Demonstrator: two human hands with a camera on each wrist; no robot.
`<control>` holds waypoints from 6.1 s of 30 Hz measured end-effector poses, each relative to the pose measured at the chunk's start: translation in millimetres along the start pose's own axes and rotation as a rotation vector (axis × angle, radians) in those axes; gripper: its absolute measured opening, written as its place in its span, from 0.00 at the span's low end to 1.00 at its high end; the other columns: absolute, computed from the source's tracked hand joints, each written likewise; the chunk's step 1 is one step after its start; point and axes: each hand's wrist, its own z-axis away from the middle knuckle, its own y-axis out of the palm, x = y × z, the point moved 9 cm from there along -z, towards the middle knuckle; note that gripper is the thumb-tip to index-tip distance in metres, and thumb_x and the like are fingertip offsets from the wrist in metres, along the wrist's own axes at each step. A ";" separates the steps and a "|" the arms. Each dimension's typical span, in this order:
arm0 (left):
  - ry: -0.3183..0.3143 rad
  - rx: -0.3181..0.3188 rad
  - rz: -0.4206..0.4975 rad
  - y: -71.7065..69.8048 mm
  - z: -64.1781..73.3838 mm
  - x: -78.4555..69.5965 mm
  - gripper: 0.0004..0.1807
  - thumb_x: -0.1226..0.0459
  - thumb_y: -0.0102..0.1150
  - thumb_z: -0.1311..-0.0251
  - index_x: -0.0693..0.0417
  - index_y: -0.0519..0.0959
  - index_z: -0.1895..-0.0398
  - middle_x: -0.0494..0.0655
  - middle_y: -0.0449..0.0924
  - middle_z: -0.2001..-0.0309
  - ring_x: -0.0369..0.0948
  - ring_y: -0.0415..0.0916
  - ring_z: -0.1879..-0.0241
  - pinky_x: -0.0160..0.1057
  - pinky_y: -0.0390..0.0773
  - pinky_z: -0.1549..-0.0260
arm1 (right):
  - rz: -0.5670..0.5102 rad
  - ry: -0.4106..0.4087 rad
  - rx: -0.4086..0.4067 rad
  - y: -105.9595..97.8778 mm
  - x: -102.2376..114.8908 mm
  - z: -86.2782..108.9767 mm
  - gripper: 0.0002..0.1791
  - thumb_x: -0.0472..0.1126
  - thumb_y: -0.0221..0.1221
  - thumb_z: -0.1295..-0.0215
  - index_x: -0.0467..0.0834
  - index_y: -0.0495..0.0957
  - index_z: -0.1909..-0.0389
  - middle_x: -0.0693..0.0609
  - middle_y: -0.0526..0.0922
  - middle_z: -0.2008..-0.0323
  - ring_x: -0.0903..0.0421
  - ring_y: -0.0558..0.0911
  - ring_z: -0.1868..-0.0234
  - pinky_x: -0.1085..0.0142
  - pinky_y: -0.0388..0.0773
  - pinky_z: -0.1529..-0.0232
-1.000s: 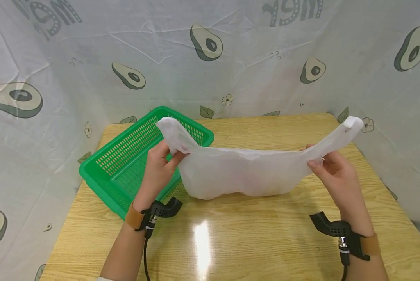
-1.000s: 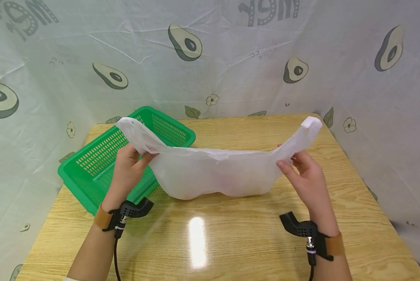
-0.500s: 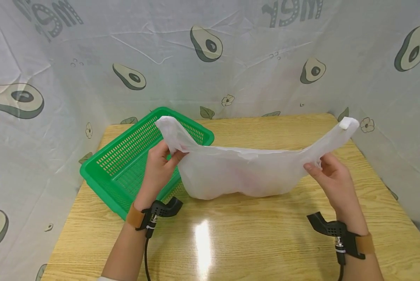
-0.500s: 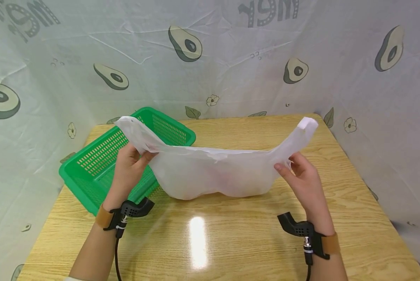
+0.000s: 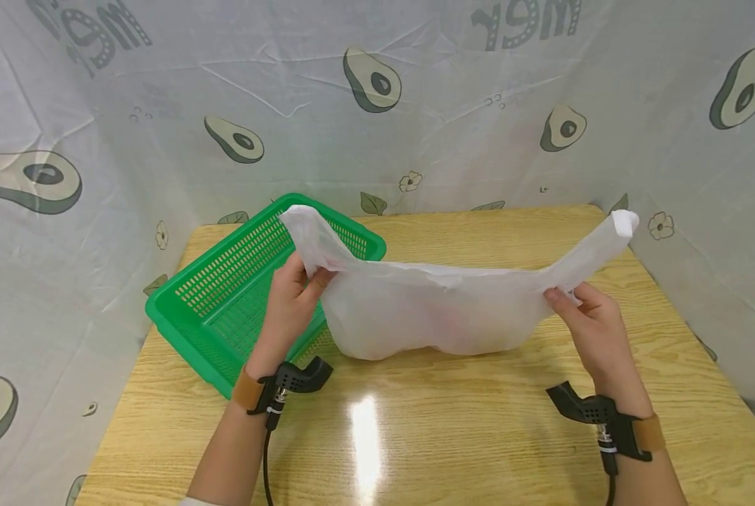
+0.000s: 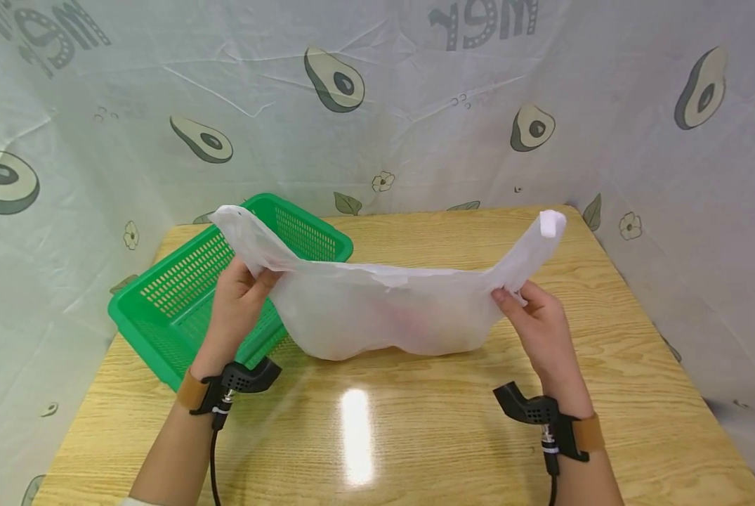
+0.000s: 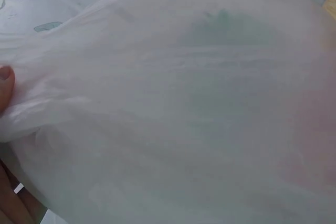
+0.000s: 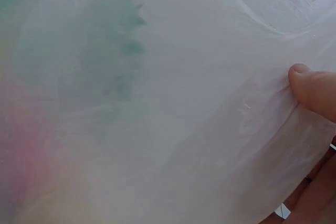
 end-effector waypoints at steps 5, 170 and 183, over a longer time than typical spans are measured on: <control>-0.053 0.006 0.017 3.9 0.9 5.2 0.06 0.73 0.48 0.33 0.67 0.71 0.56 0.60 0.79 0.57 0.49 0.79 0.60 0.39 0.79 0.63 | -0.054 -0.046 -0.010 2.8 2.7 -1.5 0.16 0.36 0.52 0.30 0.39 0.77 0.44 0.61 0.81 0.53 0.63 0.74 0.47 0.73 0.64 0.49; -0.037 0.305 -0.052 88.5 0.3 -18.5 0.09 0.63 0.59 0.37 0.61 0.82 0.69 0.48 0.79 0.72 0.41 0.75 0.69 0.30 0.75 0.74 | 0.494 -0.299 0.117 108.7 31.0 -13.8 0.07 0.38 0.64 0.39 0.41 0.81 0.62 0.49 0.84 0.67 0.58 0.78 0.70 0.67 0.75 0.70; -0.072 0.387 -0.049 90.7 -2.6 -17.5 0.11 0.63 0.57 0.36 0.60 0.83 0.73 0.47 0.80 0.72 0.41 0.75 0.66 0.32 0.75 0.67 | 0.428 -0.201 0.134 91.9 58.7 -31.3 0.16 0.47 0.53 0.29 0.39 0.79 0.52 0.46 0.86 0.65 0.51 0.82 0.56 0.59 0.75 0.55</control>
